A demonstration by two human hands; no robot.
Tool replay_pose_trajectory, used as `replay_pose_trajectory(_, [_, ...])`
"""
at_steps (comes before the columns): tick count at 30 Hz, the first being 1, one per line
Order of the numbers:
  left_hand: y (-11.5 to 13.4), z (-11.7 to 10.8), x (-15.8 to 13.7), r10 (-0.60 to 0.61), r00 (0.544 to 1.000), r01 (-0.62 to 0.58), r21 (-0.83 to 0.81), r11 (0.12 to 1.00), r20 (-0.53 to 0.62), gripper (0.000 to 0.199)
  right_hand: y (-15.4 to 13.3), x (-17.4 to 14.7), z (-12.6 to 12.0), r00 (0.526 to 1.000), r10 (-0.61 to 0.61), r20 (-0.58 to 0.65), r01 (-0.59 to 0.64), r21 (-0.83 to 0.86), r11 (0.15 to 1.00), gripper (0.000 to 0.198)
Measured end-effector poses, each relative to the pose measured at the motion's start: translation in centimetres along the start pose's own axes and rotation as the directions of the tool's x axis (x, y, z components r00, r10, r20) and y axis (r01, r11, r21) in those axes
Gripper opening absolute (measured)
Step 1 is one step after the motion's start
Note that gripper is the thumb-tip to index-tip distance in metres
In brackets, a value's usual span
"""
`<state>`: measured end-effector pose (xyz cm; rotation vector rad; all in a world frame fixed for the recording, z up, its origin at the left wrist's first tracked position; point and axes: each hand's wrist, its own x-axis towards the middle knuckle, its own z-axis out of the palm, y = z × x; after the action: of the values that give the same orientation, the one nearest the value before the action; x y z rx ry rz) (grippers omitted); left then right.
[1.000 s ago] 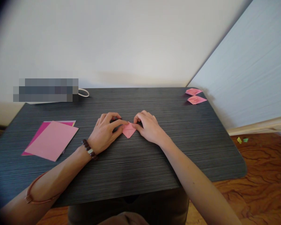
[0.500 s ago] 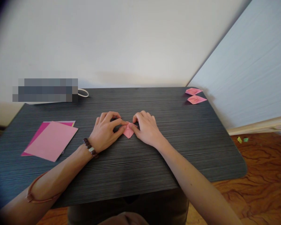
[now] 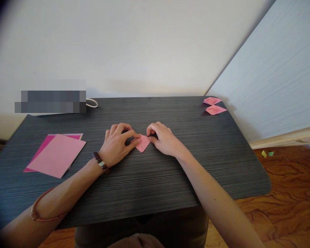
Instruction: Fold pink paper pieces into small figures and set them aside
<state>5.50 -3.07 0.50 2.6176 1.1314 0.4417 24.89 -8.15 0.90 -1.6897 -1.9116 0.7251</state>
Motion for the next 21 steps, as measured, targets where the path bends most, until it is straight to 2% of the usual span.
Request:
replay_pose_trajectory(9, [-1.8, -0.6, 0.3, 0.055, 0.988, -0.045, -0.067, 0.997, 0.142, 0.025, 0.0, 0.0, -0.2, 1.0, -0.016, -0.007, 0.016, 0.019, 1.0, 0.007])
replay_pose_trajectory(15, [-1.8, -0.6, 0.3, 0.06, 0.991, -0.05, -0.078, 0.996, 0.124, 0.026, 0.5, -0.3, -0.3, 0.986, -0.159, 0.04, 0.16, -0.032, 0.987, 0.029])
replay_pose_trajectory(18, [-1.8, -0.7, 0.3, 0.073, 0.989, -0.062, -0.083, 0.995, 0.129, 0.026, 0.9, -0.3, -0.3, 0.969, -0.236, 0.075, 0.243, -0.108, 0.964, 0.032])
replay_pose_trajectory(21, [-1.8, -0.8, 0.2, 0.085, 0.99, -0.077, -0.074, 0.994, 0.115, 0.026, 1.0, -0.1, -0.3, 0.961, -0.257, 0.101, 0.271, -0.161, 0.949, 0.034])
